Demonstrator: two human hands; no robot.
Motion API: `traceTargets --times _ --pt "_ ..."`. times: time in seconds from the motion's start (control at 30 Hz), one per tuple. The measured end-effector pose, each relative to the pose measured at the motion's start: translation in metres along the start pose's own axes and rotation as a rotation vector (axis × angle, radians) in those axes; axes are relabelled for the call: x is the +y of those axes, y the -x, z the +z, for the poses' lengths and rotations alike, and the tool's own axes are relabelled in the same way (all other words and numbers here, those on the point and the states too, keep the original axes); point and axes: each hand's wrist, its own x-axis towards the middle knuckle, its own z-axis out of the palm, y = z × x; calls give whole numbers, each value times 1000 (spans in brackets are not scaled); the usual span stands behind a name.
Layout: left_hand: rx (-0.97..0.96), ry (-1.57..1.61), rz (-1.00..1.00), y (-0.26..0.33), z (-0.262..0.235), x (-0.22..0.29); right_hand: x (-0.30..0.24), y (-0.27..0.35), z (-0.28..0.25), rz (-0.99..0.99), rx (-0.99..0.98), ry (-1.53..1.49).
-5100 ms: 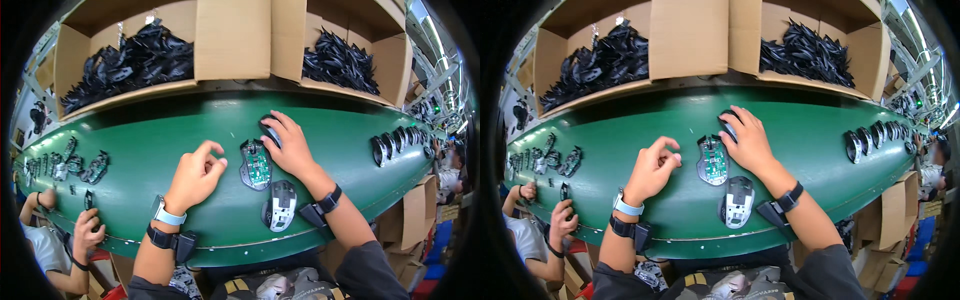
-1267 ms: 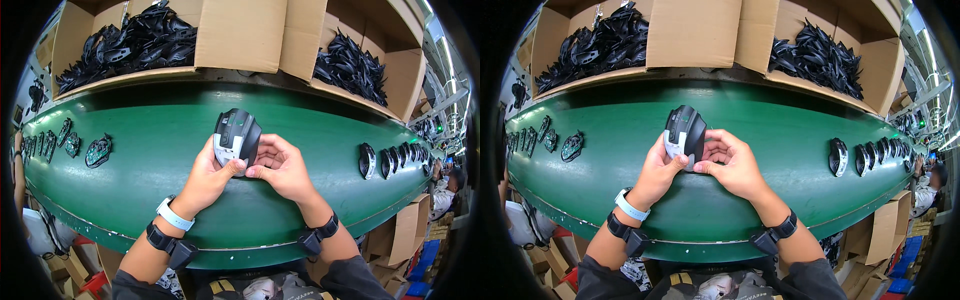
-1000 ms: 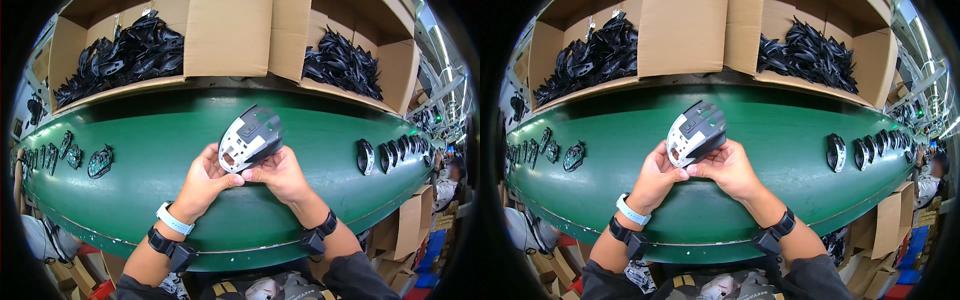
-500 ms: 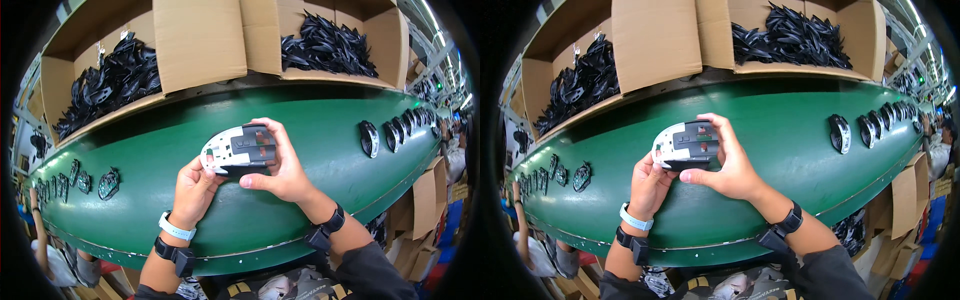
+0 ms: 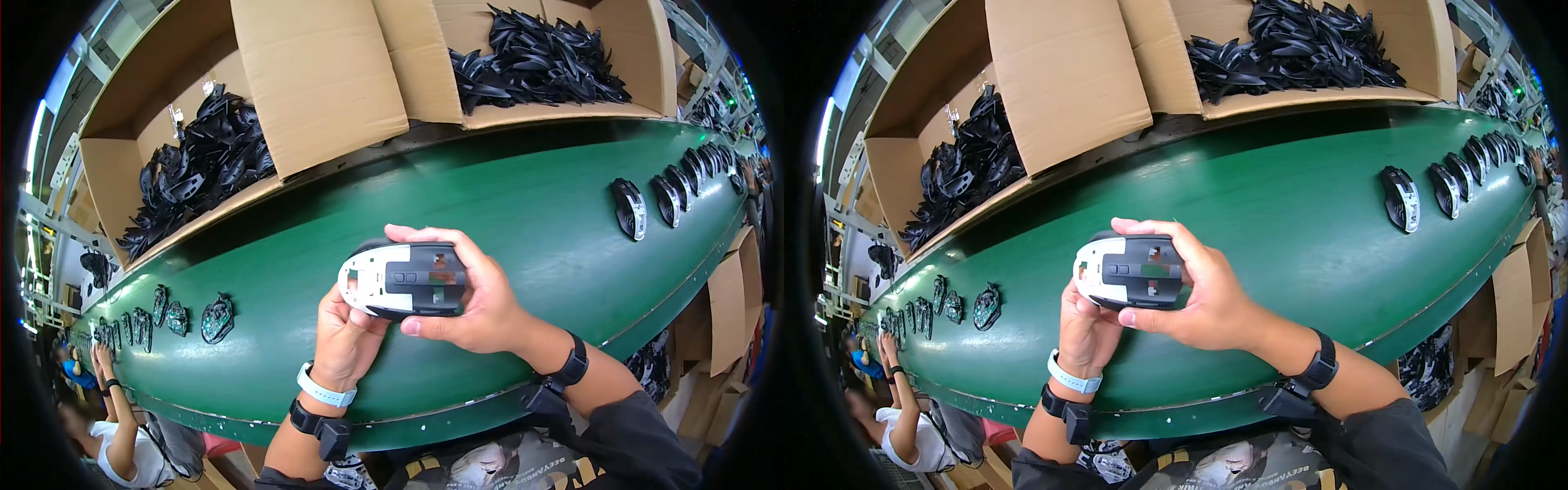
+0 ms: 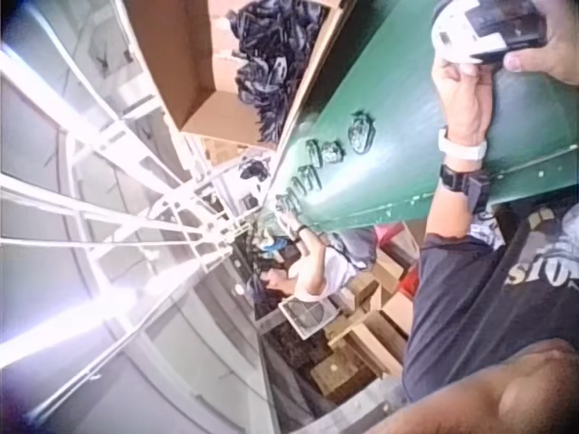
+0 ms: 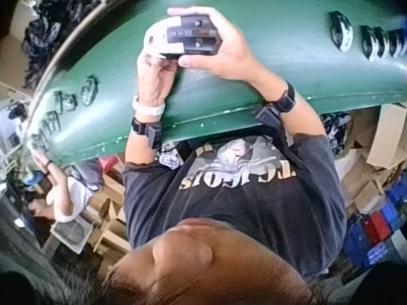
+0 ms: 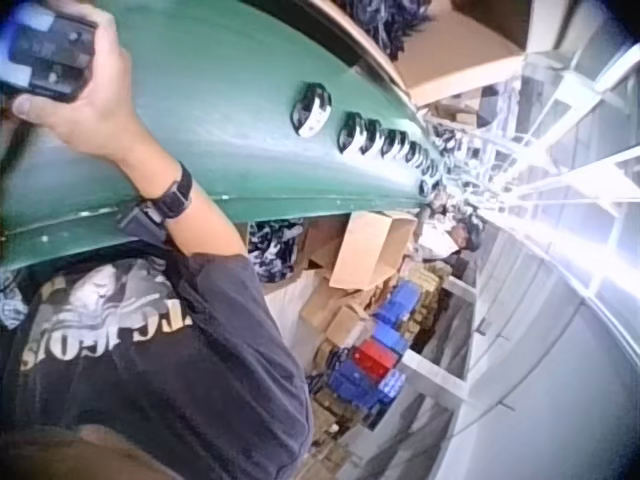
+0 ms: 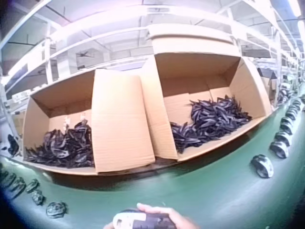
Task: The person assembles computer mice on a green workbench. They pick up a white mouse base, attach a black plastic shell, and place the completed unit into a cardboard box. The process is repeated for multiple units throughout the clip.
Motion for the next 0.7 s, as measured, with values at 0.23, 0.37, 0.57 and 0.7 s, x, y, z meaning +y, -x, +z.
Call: traceTargets --times 0.23,0.37,0.57,0.7 --pt "-76 12 13 0 11 -6 2 -1 -11 27 7 47" --pt "-94 1 59 3 21 -11 -1 5 10 25 160 115" --pt "6 54 92 35 57 -8 -10 -2 -2 89 -34 -12" --pt "238 -449 364 53 30 -22 -6 7 21 330 -95 -264"
